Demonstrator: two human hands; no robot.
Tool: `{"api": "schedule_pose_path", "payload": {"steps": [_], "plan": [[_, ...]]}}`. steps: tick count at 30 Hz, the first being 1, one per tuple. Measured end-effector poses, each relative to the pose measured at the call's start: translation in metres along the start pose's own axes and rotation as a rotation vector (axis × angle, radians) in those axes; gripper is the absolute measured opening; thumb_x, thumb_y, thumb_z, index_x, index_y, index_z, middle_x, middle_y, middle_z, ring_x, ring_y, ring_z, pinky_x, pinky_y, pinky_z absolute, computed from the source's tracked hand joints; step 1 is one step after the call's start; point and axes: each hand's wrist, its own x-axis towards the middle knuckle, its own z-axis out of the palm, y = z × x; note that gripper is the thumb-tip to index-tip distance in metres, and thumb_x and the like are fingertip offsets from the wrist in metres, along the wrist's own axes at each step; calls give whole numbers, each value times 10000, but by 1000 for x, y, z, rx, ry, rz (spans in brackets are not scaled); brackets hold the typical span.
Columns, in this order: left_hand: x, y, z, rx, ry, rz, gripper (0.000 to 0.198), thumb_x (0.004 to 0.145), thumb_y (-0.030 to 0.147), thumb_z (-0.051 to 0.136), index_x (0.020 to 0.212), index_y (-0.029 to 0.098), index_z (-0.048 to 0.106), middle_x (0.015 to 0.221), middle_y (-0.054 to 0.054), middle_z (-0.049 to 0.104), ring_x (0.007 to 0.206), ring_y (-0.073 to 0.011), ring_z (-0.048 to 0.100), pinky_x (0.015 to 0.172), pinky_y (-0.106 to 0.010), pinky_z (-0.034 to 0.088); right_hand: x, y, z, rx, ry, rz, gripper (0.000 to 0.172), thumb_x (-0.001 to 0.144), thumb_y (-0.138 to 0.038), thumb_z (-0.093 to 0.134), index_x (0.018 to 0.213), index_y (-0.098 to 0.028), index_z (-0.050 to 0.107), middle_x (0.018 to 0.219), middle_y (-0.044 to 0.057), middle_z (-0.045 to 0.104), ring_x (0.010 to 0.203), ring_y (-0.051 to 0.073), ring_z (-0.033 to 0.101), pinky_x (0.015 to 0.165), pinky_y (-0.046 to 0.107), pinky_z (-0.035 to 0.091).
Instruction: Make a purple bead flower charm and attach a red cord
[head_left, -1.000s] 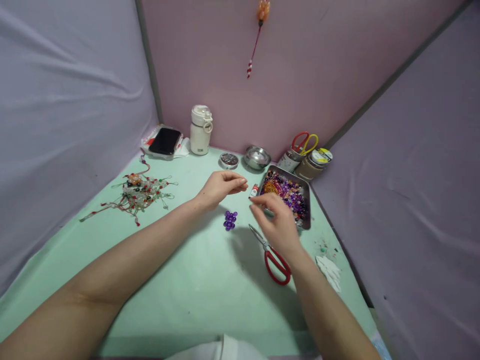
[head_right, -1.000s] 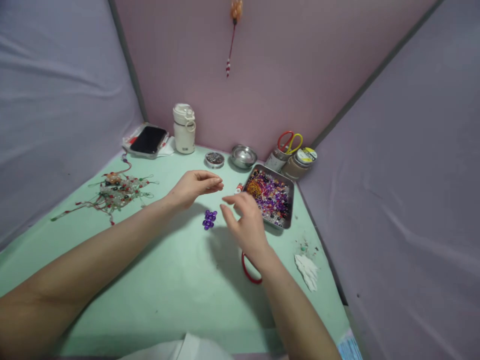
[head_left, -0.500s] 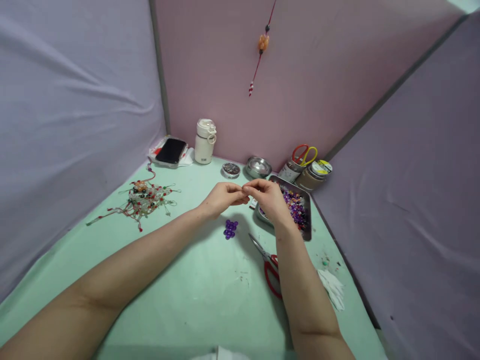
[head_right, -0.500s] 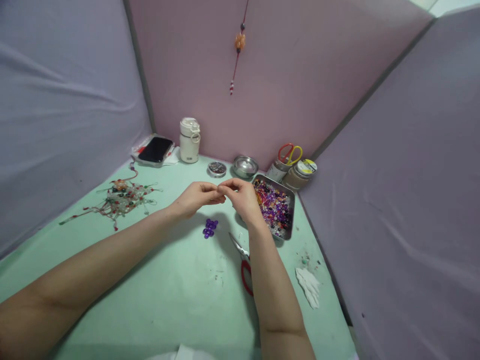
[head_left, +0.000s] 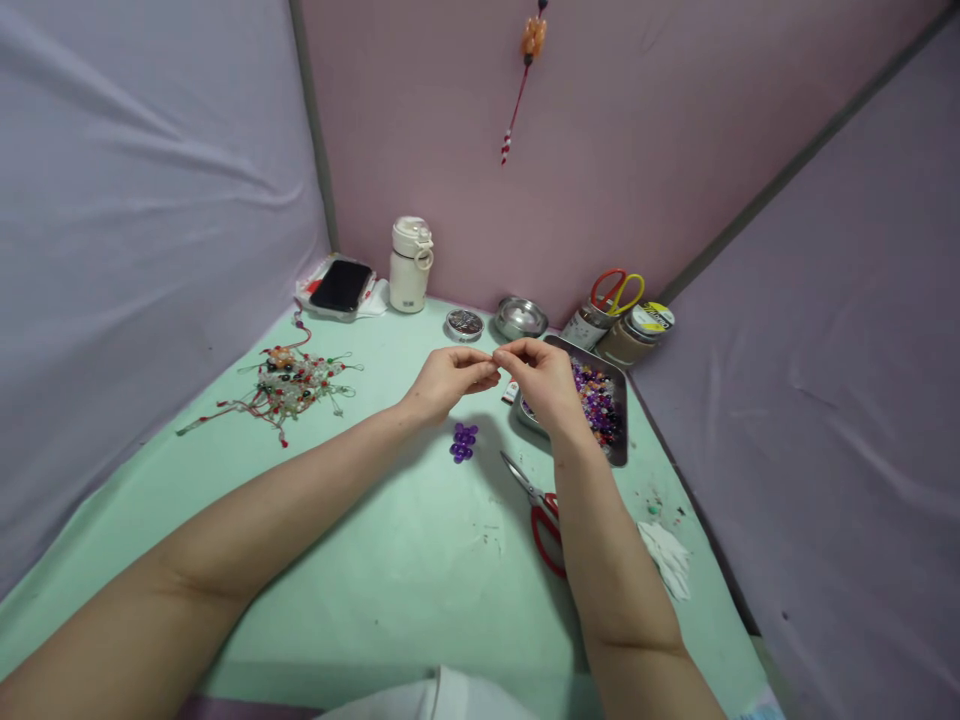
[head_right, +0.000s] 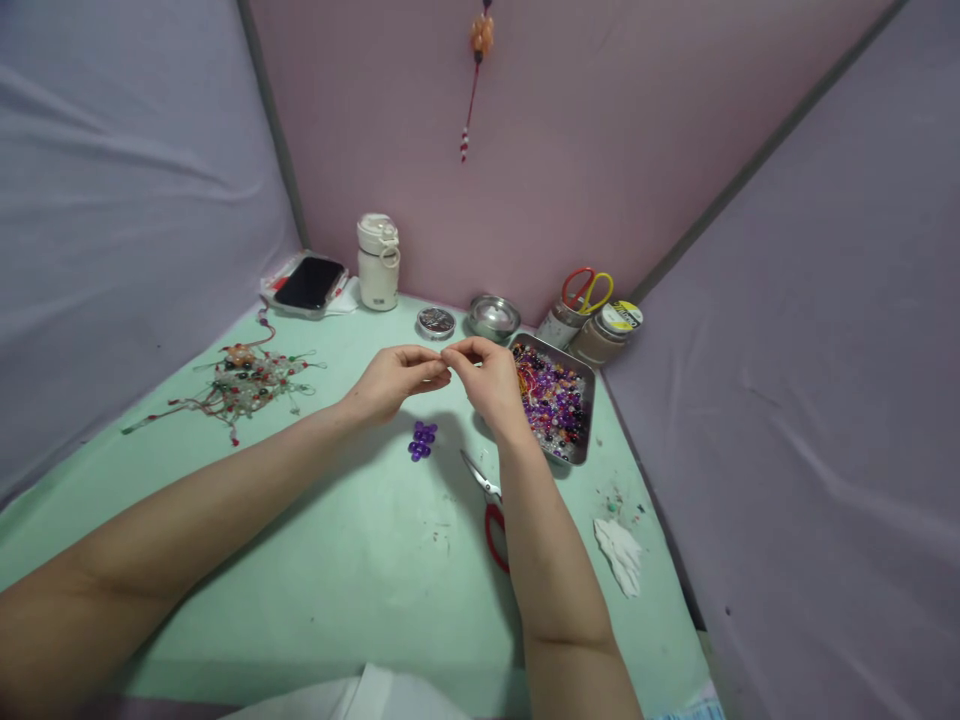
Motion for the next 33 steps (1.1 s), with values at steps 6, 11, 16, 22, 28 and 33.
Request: {"api": "schedule_pose_path", "payload": {"steps": [6, 11, 16, 22, 28, 33], "plan": [[-1, -2, 2, -56, 32, -18, 255, 642, 320, 800, 755, 120, 690, 701, -17, 667, 718, -116, 625, 933, -400, 490, 0, 3, -6, -5, -2, 31, 205, 720, -365, 654, 735, -167, 702, 683, 18, 670, 623, 139, 551, 534, 244, 397], [0, -4, 1, -24, 5, -34, 217, 650, 285, 792, 752, 122, 691, 707, -22, 675, 725, -121, 636, 933, -391, 493, -1, 2, -9, -22, -30, 55, 194, 719, -356, 660, 737, -167, 699, 645, 2, 642, 574, 116, 508, 518, 236, 383], [0, -5, 0, 38, -25, -33, 197, 674, 277, 764, 779, 127, 694, 738, -26, 677, 750, -127, 639, 942, -392, 487, -3, 0, -9, -63, -57, 44, 202, 731, -359, 639, 734, -166, 698, 655, 7, 642, 570, 108, 502, 520, 232, 391], [0, -2, 3, 63, 14, -47, 200, 665, 300, 772, 729, 137, 676, 726, -20, 665, 747, -124, 626, 946, -381, 488, 3, 8, -50, -180, -72, 38, 292, 727, -382, 652, 913, -163, 707, 813, 45, 698, 682, 146, 582, 608, 265, 444], [1, -1, 2, 22, 69, -92, 215, 642, 303, 797, 729, 141, 686, 741, -35, 667, 755, -133, 618, 933, -379, 513, 6, 38, -128, -769, 86, 218, 115, 723, -192, 625, 785, -170, 720, 757, 54, 700, 692, 167, 593, 662, 292, 422], [3, -2, 1, -2, 81, -110, 188, 650, 284, 795, 737, 158, 686, 769, -31, 665, 762, -131, 621, 920, -365, 530, 5, 63, -154, -973, -5, 460, 129, 735, -153, 640, 808, -199, 737, 856, 79, 726, 792, 193, 635, 725, 312, 429]]}}
